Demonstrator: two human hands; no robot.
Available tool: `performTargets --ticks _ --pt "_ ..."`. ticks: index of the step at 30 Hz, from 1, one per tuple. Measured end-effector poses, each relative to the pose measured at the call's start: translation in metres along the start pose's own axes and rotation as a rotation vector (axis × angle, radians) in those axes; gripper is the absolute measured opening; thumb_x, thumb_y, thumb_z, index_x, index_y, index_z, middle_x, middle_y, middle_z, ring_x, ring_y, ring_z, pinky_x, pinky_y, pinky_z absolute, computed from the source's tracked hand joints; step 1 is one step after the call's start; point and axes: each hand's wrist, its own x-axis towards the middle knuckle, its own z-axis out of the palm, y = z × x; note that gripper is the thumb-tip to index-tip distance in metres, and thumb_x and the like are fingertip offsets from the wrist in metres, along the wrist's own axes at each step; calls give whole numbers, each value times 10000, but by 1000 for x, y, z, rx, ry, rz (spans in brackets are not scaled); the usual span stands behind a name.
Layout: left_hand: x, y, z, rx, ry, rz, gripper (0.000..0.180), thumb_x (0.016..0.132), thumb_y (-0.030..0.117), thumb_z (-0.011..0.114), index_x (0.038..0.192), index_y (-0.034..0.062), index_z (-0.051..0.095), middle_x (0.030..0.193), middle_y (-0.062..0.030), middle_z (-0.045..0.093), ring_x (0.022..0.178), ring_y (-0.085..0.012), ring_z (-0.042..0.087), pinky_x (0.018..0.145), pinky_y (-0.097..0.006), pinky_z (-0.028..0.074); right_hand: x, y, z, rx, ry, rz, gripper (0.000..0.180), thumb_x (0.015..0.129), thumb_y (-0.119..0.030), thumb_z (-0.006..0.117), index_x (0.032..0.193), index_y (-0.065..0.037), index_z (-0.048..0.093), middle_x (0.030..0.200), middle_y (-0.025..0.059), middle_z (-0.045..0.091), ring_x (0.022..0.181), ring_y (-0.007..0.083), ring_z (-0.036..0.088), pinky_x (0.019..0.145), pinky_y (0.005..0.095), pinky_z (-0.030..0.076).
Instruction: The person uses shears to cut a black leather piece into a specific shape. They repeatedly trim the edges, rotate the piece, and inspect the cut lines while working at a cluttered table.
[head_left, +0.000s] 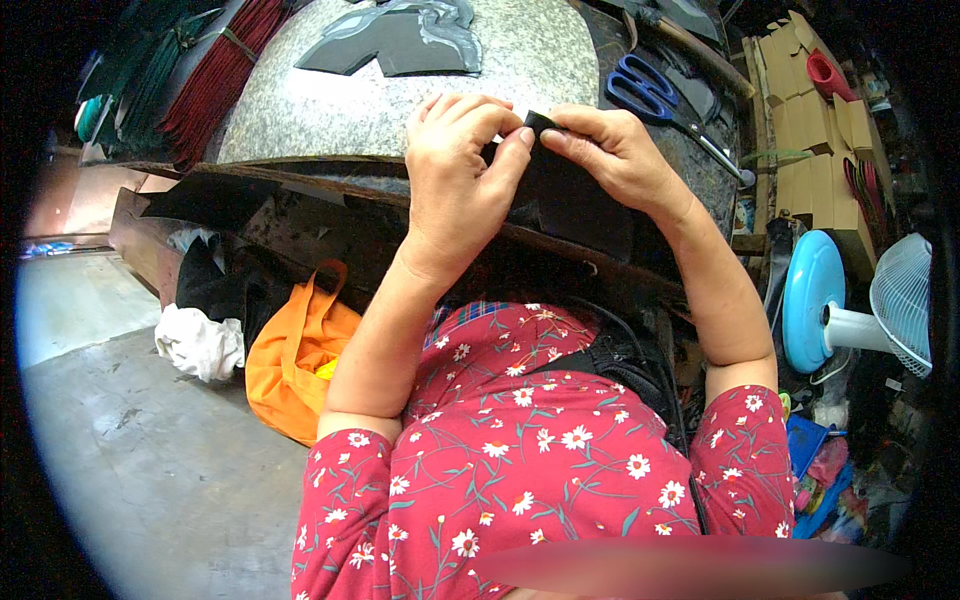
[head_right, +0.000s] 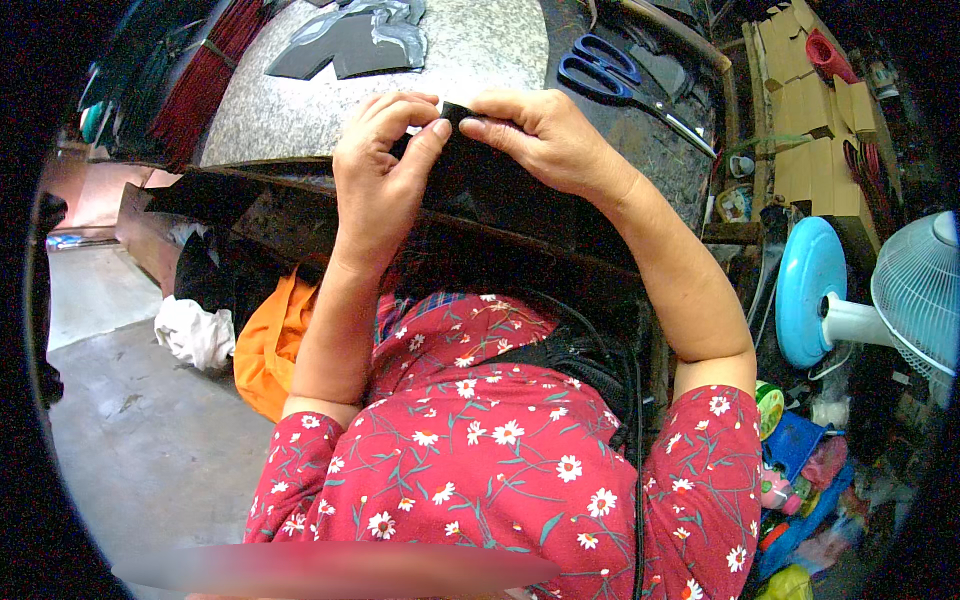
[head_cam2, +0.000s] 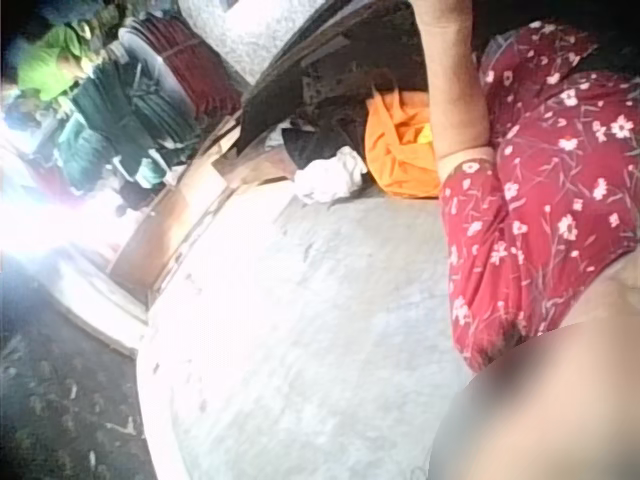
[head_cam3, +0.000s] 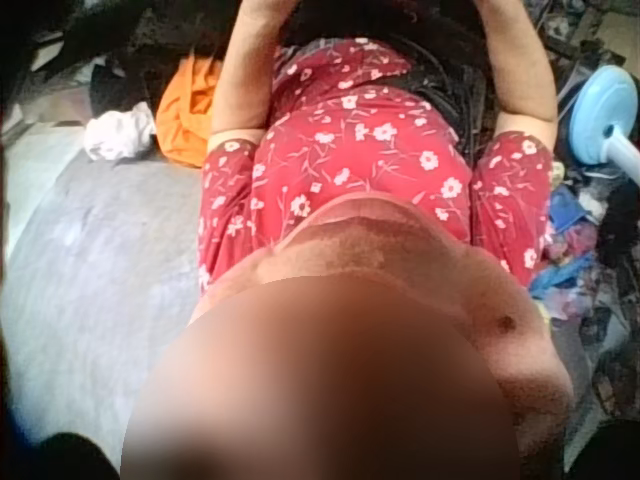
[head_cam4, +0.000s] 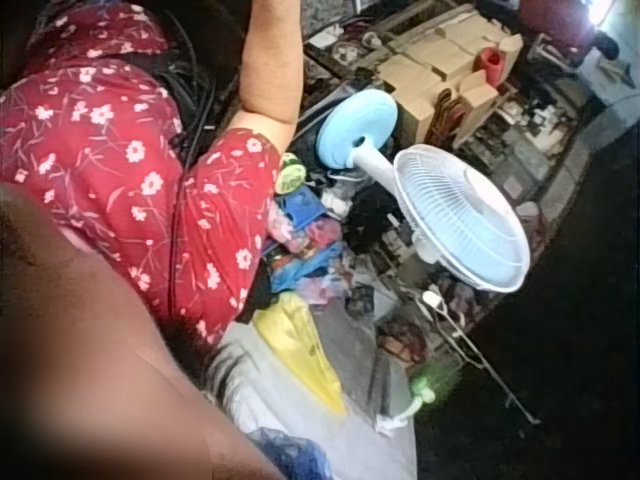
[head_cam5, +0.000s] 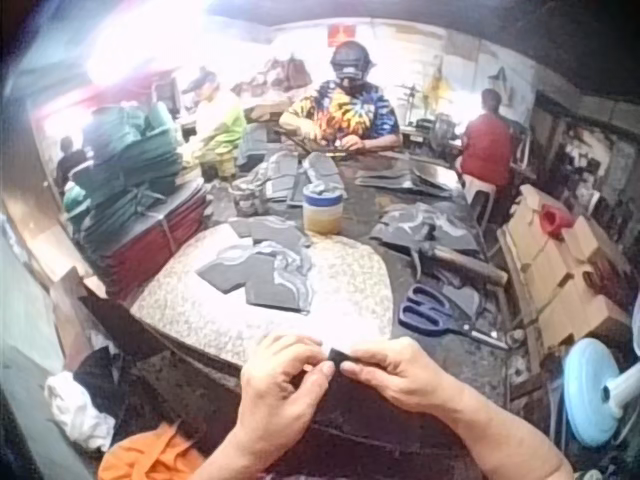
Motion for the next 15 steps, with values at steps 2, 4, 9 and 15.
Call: performTargets --ticks 2,4,9,15 --pt "2 -2 4 -63 48 28 83 816 102 723 835 30 688 912 -117 701 939 -286 651 900 -398 452 0 1 0 0 -4 -6 251 969 -212 653 1129 -23 687 909 101 707 851 124 640 775 293 504" --pt "3 -3 5 -74 92 38 89 804 120 730 812 44 686 872 -100 697 894 -292 644 883 -413 444 0 2 1 45 42 -62 255 970 -219 652 1132 -26 687 899 101 703 836 120 634 762 295 502" --pt "-2 0 3 -170 52 -157 101 793 117 750 809 34 696 815 -102 688 827 -294 643 812 -401 466 0 4 5 71 76 -89 254 968 -220 656 1134 -31 689 885 102 701 824 117 631 750 298 503" --pt "-1 2 6 -115 127 -94 73 777 93 738 795 37 696 774 -105 670 767 -287 628 760 -392 475 0 2 3 57 19 -62 260 966 -222 662 1139 -30 691 894 98 710 835 114 636 764 293 507"
